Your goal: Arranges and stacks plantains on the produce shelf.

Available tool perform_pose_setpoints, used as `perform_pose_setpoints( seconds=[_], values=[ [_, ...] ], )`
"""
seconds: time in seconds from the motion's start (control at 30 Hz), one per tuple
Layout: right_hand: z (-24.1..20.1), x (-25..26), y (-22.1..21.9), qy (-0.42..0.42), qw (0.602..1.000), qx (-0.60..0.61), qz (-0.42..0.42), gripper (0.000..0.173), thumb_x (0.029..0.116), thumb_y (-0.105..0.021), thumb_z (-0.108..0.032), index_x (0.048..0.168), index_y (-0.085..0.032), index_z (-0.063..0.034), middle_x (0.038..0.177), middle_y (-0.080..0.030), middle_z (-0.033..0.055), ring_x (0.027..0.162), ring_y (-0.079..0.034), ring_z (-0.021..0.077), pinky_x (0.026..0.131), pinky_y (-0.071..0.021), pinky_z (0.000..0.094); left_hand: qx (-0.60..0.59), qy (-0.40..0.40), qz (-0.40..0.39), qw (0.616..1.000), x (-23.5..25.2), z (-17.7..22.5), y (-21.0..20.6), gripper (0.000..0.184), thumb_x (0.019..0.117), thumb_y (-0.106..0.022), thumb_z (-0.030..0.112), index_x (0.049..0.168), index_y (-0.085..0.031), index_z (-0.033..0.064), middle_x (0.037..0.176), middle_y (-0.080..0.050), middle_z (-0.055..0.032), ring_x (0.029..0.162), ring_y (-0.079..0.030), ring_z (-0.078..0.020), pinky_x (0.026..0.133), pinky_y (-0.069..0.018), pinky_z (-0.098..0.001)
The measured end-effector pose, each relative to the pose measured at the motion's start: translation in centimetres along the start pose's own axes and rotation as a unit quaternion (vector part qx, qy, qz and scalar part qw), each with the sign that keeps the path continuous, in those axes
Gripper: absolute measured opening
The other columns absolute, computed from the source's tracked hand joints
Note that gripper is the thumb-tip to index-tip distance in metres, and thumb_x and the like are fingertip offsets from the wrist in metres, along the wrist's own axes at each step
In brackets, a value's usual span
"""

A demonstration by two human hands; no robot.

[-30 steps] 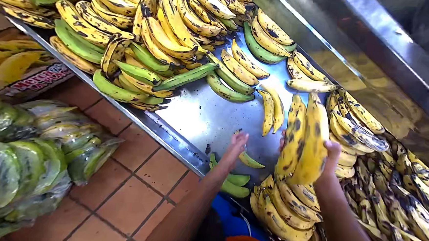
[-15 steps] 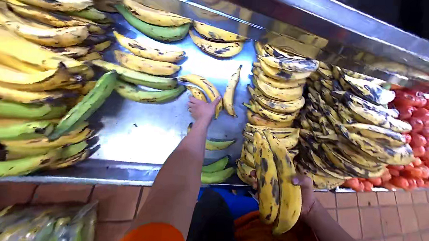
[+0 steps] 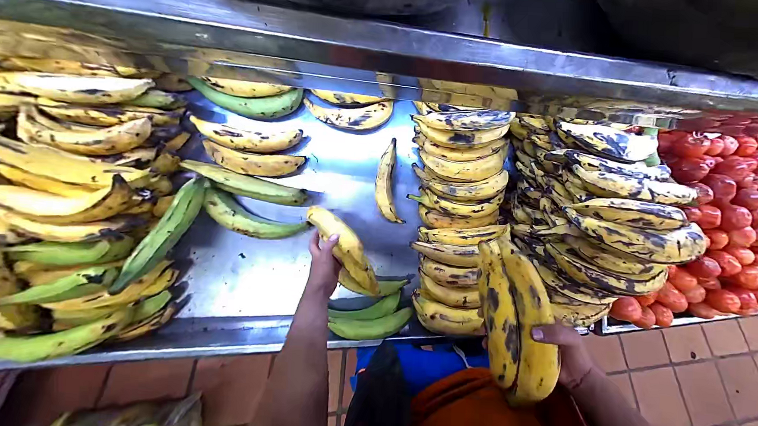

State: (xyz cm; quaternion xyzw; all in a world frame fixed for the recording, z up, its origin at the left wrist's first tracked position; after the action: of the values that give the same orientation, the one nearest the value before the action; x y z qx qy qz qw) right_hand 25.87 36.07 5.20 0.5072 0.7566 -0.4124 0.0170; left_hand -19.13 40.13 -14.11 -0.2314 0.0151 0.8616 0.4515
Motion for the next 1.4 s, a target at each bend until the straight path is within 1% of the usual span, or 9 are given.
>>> perform_pose_setpoints(
  seconds=[0.13,0.27,0.57,0.7,0.87,0.97,1.17,1.27,1.4],
  values=[
    [-5.9,3.1,0.7,-0.012,0.911,-0.409,0.056,0.065,0.0737,-0.081,-0.022,0.134,-0.057,-0.0128,0.106,-0.074,0.0026,0.094,-0.073,0.0146,0.083,-0.0631,0.0373,-0.271,0.061,-0.029,0.96,-9.5,-0.4,2.5,0.076,0.0962,-0.02,0.073,0.132,-0.055,0.0159,0.113,-0.071,-0.009,0.099,-0.07,-0.0243,0.087,-0.0594,-0.0476],
    [-8.3,10.9,-3.7,0.017,0.698,-0.716,-0.034,0.102,0.0701,-0.09,-0.012,0.158,-0.039,-0.0246,0.132,-0.065,0.012,0.113,-0.066,0.0304,0.094,-0.0553,0.0597,-0.317,0.009,-0.095,0.944,-15.9,0.5,3.7,0.075,0.0815,-0.067,0.073,0.131,-0.062,0.0155,0.121,-0.069,-0.0138,0.096,-0.071,-0.027,0.081,-0.0612,-0.046],
    [-6.3,21.3,-5.1,0.098,0.504,-0.858,-0.024,0.046,0.0796,-0.078,-0.018,0.125,-0.072,-0.0175,0.11,-0.074,0.0145,0.103,-0.07,0.0383,0.085,-0.0536,0.0664,-0.15,-0.031,-0.01,0.988,-20.1,0.8,3.4,0.08,0.084,-0.074,0.025,0.152,-0.036,0.0057,0.104,-0.066,-0.0136,0.077,-0.067,-0.0205,0.072,-0.0607,-0.0373],
    [-8.4,20.2,-4.2,0.156,0.526,-0.836,0.034,0.047,0.0864,-0.08,-0.034,0.128,-0.07,-0.0136,0.118,-0.072,0.0156,0.109,-0.069,0.039,0.09,-0.0527,0.0671,-0.255,-0.044,0.054,0.964,-22.1,-1.7,6.5,0.064,0.0878,-0.07,0.022,0.146,-0.046,0.0089,0.1,-0.066,-0.0093,0.076,-0.068,-0.0183,0.07,-0.0624,-0.0379],
    [-10.7,15.6,-0.7,0.075,0.871,-0.478,0.091,0.052,0.0949,-0.064,-0.028,0.14,-0.047,-0.0086,0.104,-0.069,0.0149,0.084,-0.07,0.0267,0.075,-0.0607,0.0468,-0.438,-0.05,-0.008,0.898,-22.6,-0.6,5.5,0.058,0.0974,-0.059,0.055,0.137,-0.058,0.0123,0.089,-0.07,-0.0058,0.069,-0.068,-0.0156,0.066,-0.0611,-0.0342],
    [-7.3,11.9,0.1,-0.014,0.958,-0.287,0.006,0.049,0.1066,-0.04,-0.047,0.147,-0.04,-0.0203,0.101,-0.069,0.0127,0.078,-0.07,0.0231,0.07,-0.0608,0.0392,-0.515,0.016,-0.022,0.857,-21.5,-1.5,3.9,0.051,0.1008,-0.047,0.051,0.126,-0.061,0.0091,0.085,-0.066,-0.0058,0.063,-0.065,-0.0142,0.059,-0.0584,-0.0293],
    [-0.2,6.4,0.8,0.05,0.804,-0.586,-0.082,0.05,0.1054,-0.054,-0.04,0.154,-0.048,-0.0311,0.141,-0.063,0.0007,0.12,-0.064,0.0162,0.1,-0.0556,0.0455,-0.367,0.131,-0.027,0.921,-22.6,-4.9,0.1,0.039,0.1017,-0.045,0.04,0.117,-0.064,0.0103,0.083,-0.066,-0.007,0.066,-0.066,-0.017,0.063,-0.0597,-0.0345],
    [4.0,6.1,-0.1,0.234,0.584,-0.767,-0.128,0.055,0.0923,-0.072,-0.046,0.143,-0.062,-0.0265,0.119,-0.07,0.002,0.113,-0.063,0.0215,0.098,-0.0486,0.0526,-0.347,0.135,-0.023,0.928,-22.7,-4.8,0.2,0.037,0.1022,-0.041,0.04,0.117,-0.061,0.0132,0.084,-0.066,-0.0053,0.066,-0.066,-0.0158,0.063,-0.0593,-0.0334],
    [6.3,6.2,0.8,0.303,0.537,-0.78,-0.112,0.051,0.0822,-0.083,-0.035,0.131,-0.07,-0.025,0.119,-0.07,0.0002,0.112,-0.063,0.0227,0.098,-0.0463,0.0533,-0.324,0.121,-0.031,0.938,-23.6,-4.0,0.0,0.035,0.1017,-0.044,0.037,0.118,-0.063,0.0116,0.084,-0.067,-0.0074,0.066,-0.066,-0.0173,0.064,-0.0599,-0.0348]
  ],
)
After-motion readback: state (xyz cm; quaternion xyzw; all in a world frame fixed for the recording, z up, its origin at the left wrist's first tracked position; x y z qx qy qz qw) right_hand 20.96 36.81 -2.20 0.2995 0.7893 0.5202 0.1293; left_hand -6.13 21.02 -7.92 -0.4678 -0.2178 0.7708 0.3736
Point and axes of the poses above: each hand's wrist, its own x-axis towards the middle knuckle, its own y-axis out of the back of the hand, z = x × y, the point moved 9 cm from there along x, towards the middle knuckle
